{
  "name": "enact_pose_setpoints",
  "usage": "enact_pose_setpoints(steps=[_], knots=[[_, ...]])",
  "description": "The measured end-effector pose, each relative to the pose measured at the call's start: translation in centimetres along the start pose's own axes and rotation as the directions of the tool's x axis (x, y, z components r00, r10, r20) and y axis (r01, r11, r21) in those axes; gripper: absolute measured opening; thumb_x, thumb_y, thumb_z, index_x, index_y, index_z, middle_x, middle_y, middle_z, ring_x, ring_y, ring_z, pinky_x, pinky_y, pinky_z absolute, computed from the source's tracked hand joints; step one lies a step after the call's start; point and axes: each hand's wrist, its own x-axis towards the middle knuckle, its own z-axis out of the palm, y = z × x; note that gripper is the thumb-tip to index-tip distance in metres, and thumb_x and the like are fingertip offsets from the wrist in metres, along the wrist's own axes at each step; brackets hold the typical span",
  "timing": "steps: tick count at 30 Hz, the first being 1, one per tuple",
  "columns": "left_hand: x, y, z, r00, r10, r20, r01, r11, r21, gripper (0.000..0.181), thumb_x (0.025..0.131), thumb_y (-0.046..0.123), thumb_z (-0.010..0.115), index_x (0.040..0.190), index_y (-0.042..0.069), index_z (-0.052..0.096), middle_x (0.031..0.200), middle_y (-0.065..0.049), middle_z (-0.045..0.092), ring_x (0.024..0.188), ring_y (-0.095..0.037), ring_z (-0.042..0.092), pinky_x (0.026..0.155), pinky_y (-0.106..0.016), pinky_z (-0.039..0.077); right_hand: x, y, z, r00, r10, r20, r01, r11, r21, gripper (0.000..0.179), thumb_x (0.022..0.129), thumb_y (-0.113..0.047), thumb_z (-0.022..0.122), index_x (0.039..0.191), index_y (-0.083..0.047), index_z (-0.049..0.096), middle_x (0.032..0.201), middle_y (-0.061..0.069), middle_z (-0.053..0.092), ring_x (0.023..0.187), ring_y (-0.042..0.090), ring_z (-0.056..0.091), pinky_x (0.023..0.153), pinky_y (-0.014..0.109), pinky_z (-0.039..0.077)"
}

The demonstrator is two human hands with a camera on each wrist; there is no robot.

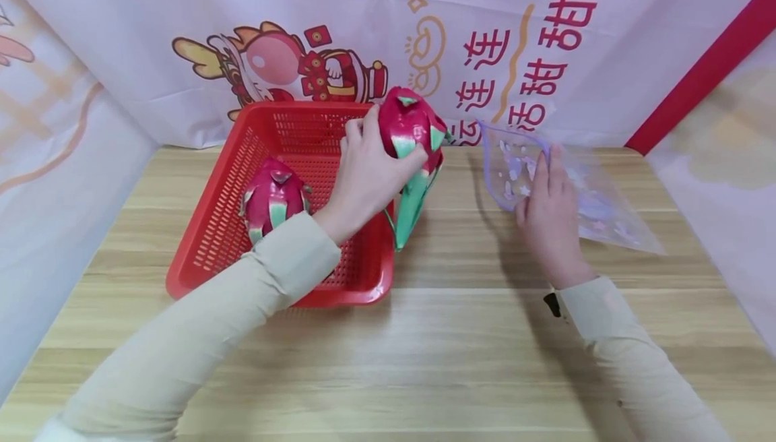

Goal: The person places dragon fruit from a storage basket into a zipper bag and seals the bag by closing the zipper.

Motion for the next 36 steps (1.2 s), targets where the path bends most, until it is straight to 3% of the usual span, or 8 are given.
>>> enact_pose_setpoints(steps=[6,15,18,22,27,30,36], knots=[[0.4,0.9,0.7,0.996,-0.062,0.06,0.066,0.995,-0.073,0.086,0.081,0.052,0.06,0.15,0.02,0.021,0.137,-0.005,0.038,0.117,-0.021,0.044,0.092,-0.042,0.052,0.2,-0.3,0.0,1.0,-0.001,0.017,0.001,1.0,0.017,0.068,0.083,0.0,0.049,0.144,0.015,0.021,0.156,0.029,0.016,0.133,0.056,0.027,0.11,0.064,0.024],[0.8,1.7,2.5,0.987,-0.045,0.157,0.08,0.97,-0.229,0.074,0.083,0.047,0.062,0.145,0.02,0.031,0.132,-0.004,0.042,0.112,-0.018,0.05,0.09,-0.037,0.053,0.4,-0.9,-0.1,0.998,0.04,0.048,-0.043,0.997,0.057,0.073,0.083,-0.002,0.051,0.147,0.011,0.018,0.158,0.025,0.013,0.139,0.057,0.014,0.111,0.069,0.016],[1.0,2.0,2.9,0.973,-0.079,0.219,0.148,0.937,-0.317,0.075,0.084,0.042,0.062,0.145,0.017,0.029,0.135,-0.005,0.044,0.116,-0.02,0.049,0.092,-0.038,0.053,0.4,-1.1,-0.1,0.997,0.052,0.057,-0.055,0.996,0.067,0.072,0.085,-0.002,0.05,0.147,0.01,0.017,0.158,0.024,0.011,0.14,0.055,0.013,0.112,0.068,0.015],[1.2,2.4,3.2,0.943,-0.121,0.31,0.249,0.875,-0.415,0.07,0.086,0.039,0.06,0.143,0.014,0.028,0.135,-0.006,0.046,0.117,-0.021,0.049,0.095,-0.039,0.052,0.5,-1.2,-0.1,0.998,0.045,0.052,-0.049,0.996,0.074,0.071,0.086,-0.002,0.05,0.147,0.011,0.017,0.158,0.025,0.011,0.142,0.052,0.014,0.115,0.065,0.014],[1.4,2.4,3.7,0.925,-0.119,0.361,0.29,0.836,-0.465,0.066,0.088,0.04,0.059,0.143,0.017,0.03,0.137,-0.005,0.045,0.119,-0.022,0.048,0.097,-0.039,0.05,0.5,-1.3,0.0,0.999,0.022,0.029,-0.024,0.996,0.084,0.069,0.085,0.0,0.049,0.145,0.014,0.019,0.157,0.027,0.012,0.144,0.048,0.013,0.12,0.057,0.011],[1.4,2.3,4.0,0.922,-0.117,0.37,0.295,0.831,-0.471,0.068,0.089,0.04,0.059,0.146,0.019,0.029,0.139,-0.006,0.045,0.12,-0.022,0.048,0.098,-0.039,0.049,0.5,-1.4,0.1,1.0,0.018,0.02,-0.02,0.994,0.103,0.069,0.086,0.001,0.049,0.146,0.013,0.018,0.158,0.026,0.011,0.145,0.045,0.013,0.12,0.054,0.012],[1.4,2.3,4.2,0.908,-0.09,0.408,0.282,0.853,-0.44,0.067,0.089,0.042,0.058,0.146,0.021,0.03,0.14,-0.006,0.045,0.119,-0.022,0.049,0.098,-0.039,0.05,0.4,-1.7,0.1,1.0,-0.009,0.002,0.009,0.992,0.125,0.072,0.087,0.001,0.051,0.148,0.01,0.015,0.159,0.024,0.008,0.146,0.041,0.016,0.119,0.053,0.018]])
